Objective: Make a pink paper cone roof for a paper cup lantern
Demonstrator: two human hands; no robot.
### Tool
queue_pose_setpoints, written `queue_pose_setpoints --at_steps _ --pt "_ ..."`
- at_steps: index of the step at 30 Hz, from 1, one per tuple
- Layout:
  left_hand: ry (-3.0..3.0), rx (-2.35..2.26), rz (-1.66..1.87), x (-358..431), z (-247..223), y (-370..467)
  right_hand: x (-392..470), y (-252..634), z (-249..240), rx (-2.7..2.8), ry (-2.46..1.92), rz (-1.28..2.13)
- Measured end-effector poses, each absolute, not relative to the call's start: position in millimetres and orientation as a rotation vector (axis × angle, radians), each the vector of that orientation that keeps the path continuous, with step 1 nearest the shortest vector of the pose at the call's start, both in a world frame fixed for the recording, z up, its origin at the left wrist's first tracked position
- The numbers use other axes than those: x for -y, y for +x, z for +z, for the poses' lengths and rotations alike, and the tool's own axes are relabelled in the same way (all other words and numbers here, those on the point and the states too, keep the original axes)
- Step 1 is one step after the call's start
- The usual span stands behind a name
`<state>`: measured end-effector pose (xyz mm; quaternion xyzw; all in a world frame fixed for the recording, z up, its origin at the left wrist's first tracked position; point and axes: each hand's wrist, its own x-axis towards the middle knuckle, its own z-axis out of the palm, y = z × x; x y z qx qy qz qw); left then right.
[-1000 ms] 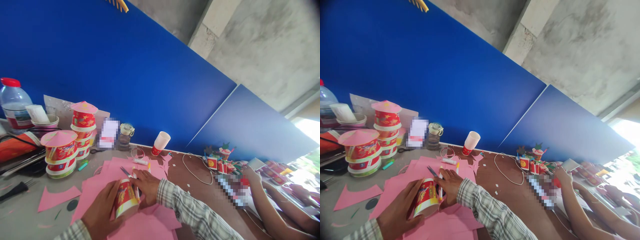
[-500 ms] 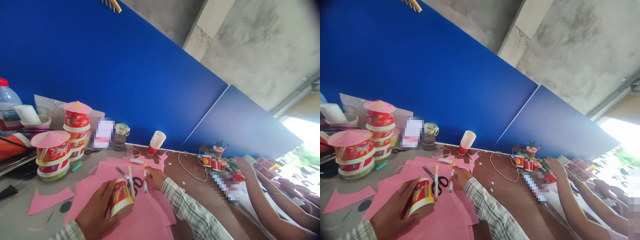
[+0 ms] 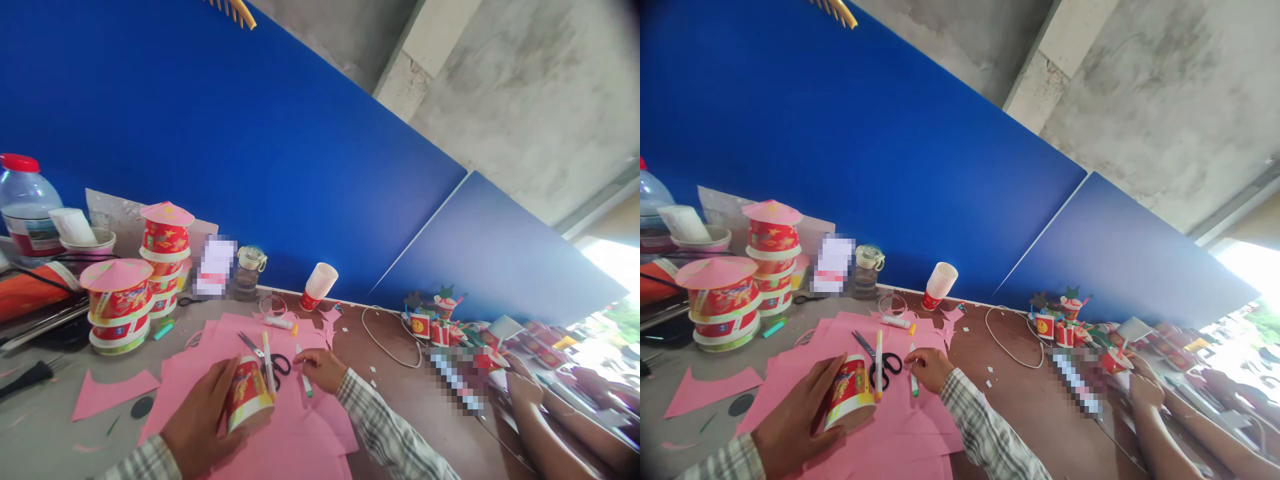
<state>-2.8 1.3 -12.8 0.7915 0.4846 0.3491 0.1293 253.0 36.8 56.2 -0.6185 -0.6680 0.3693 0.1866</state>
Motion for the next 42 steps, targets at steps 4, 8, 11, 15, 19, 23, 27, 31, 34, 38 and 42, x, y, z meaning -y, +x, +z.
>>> queue_pose_setpoints --at_steps 4,8,11,15,19,23,27,31,34,38,42 --pt "2.332 -1.41 1.061 -2.0 -13.7 -3.1 -12.1 261.3 72.0 1.678 -1.444 1.256" --pt "2.339 -1.336 1.024 0.1 -5.9 -3.6 13.4 255.9 86.8 1.472 -1.187 1.224" --pt "2.326 -1.276 1.014 3.3 3.1 -4.0 24.4 240.9 92.8 1.298 -0.965 1.171" --pt "2.329 -1.237 1.035 6.0 7.9 -4.1 25.7 211.9 91.5 1.075 -0.784 1.15" --pt "2.33 -1.257 1.021 6.4 4.3 -4.1 22.6 188.0 75.7 0.91 -0.774 1.287" --pt "2.308 -1.297 1.016 6.7 2.1 -3.7 26.4 177.6 49.7 0.947 -0.884 1.324" --pt "2.306 -1.312 1.004 7.3 2.2 -3.5 32.0 178.7 28.0 1.032 -0.95 1.236" --pt "2.325 -1.323 0.986 7.1 0.7 -3.9 34.2 182.8 20.5 1.102 -0.993 1.117" --pt "2.332 -1.313 0.977 7.3 -0.1 -4.2 35.2 183.6 23.4 1.162 -1.031 1.096" --pt "2.305 -1.297 0.973 9.0 3.6 -3.8 35.4 182.2 28.8 1.209 -1.088 1.095" --pt "2.287 -1.31 0.997 11.1 11.0 -2.8 32.4 179.2 32.5 1.121 -1.085 1.116"
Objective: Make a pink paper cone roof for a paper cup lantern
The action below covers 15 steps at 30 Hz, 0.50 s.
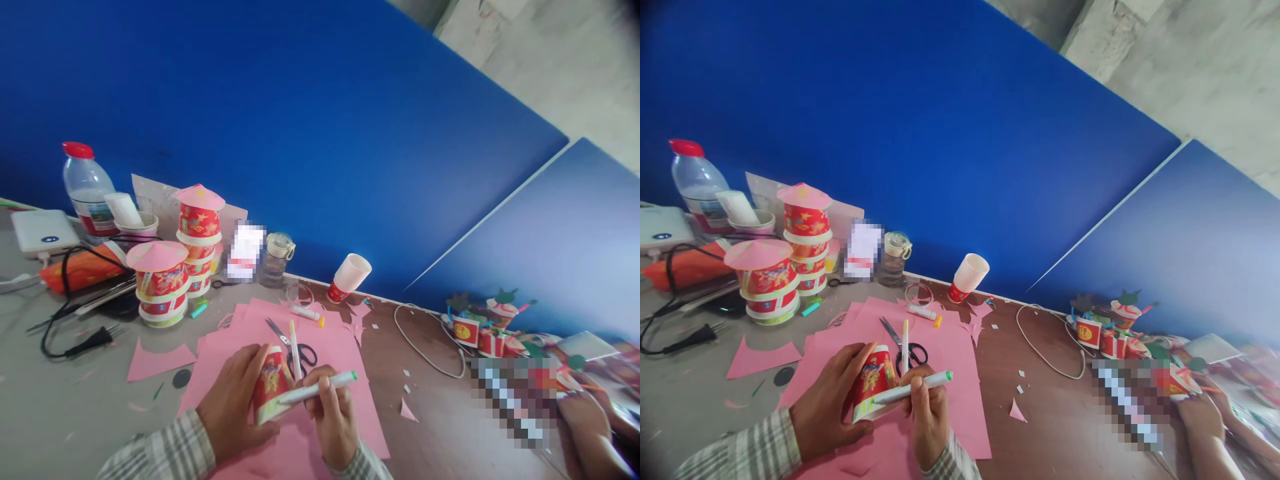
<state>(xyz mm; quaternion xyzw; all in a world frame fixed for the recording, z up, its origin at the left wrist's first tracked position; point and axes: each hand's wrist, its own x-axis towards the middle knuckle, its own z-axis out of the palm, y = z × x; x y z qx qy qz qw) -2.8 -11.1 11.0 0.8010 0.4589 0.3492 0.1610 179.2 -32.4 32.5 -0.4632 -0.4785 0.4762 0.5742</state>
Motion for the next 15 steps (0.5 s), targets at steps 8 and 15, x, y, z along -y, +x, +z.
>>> queue_pose_setpoints --at_steps 8,15 --pt "2.302 -1.278 0.949 10.5 15.8 -4.0 26.6 174.1 47.5 0.903 -0.959 1.434" --pt "2.335 -1.299 0.913 11.2 15.9 -3.3 27.1 178.3 35.1 0.998 -1.0 1.355"
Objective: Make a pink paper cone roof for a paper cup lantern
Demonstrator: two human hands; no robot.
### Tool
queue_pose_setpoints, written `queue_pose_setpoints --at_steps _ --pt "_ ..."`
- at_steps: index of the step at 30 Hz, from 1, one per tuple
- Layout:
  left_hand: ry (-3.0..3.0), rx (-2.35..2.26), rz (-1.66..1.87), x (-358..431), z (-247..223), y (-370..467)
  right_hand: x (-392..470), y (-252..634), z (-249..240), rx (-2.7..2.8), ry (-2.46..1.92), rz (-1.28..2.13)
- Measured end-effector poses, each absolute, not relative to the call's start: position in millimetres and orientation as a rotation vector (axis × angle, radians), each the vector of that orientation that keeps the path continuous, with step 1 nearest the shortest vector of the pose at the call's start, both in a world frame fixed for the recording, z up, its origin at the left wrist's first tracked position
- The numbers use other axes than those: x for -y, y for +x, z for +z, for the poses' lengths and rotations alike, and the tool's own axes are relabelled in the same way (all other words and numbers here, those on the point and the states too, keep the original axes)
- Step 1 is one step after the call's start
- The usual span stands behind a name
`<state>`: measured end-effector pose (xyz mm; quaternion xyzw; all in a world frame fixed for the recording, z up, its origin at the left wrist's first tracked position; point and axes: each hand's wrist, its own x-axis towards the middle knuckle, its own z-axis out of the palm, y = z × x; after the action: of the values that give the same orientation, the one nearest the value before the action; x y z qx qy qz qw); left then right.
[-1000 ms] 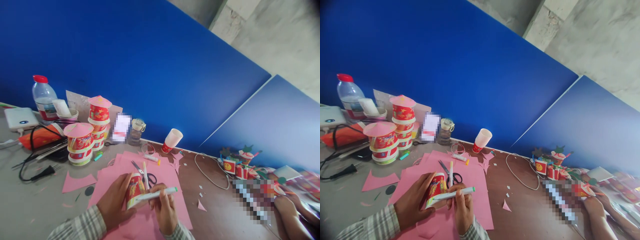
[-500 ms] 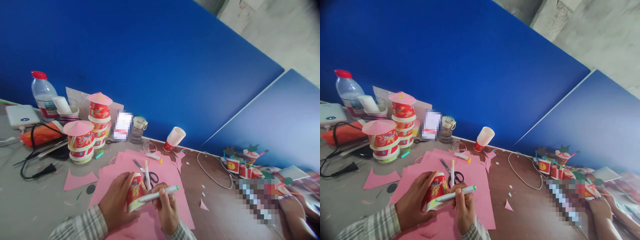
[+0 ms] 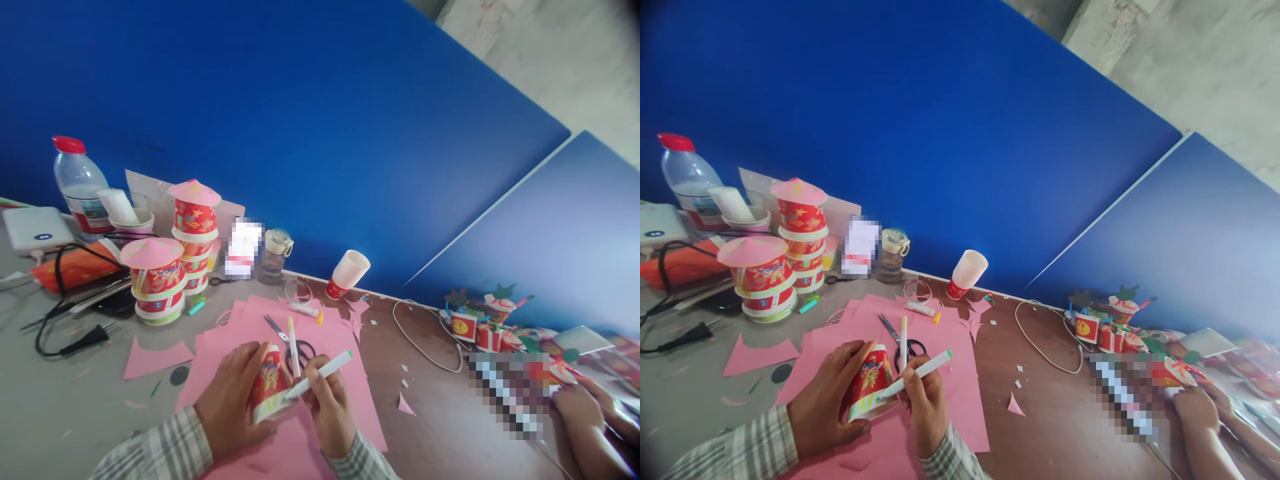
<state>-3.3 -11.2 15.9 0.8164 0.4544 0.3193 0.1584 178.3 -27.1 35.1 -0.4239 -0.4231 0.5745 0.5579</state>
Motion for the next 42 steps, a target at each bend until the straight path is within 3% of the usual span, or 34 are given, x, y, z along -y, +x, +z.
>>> queue_pose_setpoints --at_steps 17,42 --pt "2.397 -1.319 0.971 11.9 16.2 -2.1 32.6 176.1 52.5 1.345 -1.125 1.069" --pt "2.432 -1.342 1.009 11.5 12.4 -2.7 25.5 181.9 30.8 1.042 -1.046 1.328"
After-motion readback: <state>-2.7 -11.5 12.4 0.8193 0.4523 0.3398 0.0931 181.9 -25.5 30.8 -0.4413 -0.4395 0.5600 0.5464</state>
